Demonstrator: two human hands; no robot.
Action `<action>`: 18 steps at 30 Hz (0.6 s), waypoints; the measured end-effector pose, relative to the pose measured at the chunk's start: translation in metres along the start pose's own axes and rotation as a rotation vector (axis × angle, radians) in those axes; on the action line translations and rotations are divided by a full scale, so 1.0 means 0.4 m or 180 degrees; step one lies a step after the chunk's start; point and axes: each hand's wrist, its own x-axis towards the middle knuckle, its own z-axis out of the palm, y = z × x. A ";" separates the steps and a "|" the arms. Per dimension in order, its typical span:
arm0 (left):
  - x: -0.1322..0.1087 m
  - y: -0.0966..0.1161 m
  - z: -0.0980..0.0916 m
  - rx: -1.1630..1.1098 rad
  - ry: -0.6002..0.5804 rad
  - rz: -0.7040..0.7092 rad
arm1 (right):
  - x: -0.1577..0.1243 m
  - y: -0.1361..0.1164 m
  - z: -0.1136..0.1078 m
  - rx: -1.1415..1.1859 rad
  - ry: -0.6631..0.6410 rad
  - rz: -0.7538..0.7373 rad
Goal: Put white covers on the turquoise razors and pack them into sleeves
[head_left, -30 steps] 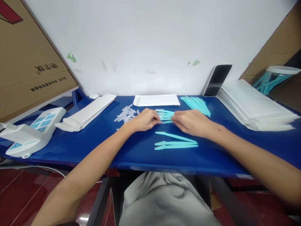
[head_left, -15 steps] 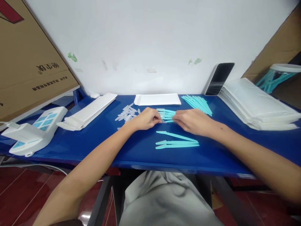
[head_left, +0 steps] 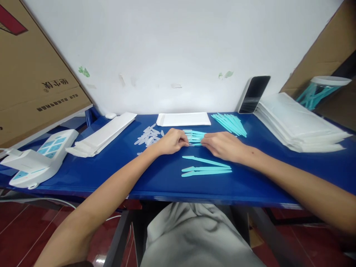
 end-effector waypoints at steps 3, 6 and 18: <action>0.003 -0.001 0.000 -0.0003 0.0009 -0.0051 | 0.004 0.000 0.002 -0.0018 0.0005 0.0002; 0.006 -0.002 -0.002 -0.0004 -0.0026 -0.0042 | 0.005 0.002 0.006 -0.0017 0.0008 0.0005; 0.012 -0.001 0.001 0.0023 -0.0089 0.0047 | 0.052 -0.027 0.029 0.0303 0.0074 -0.0158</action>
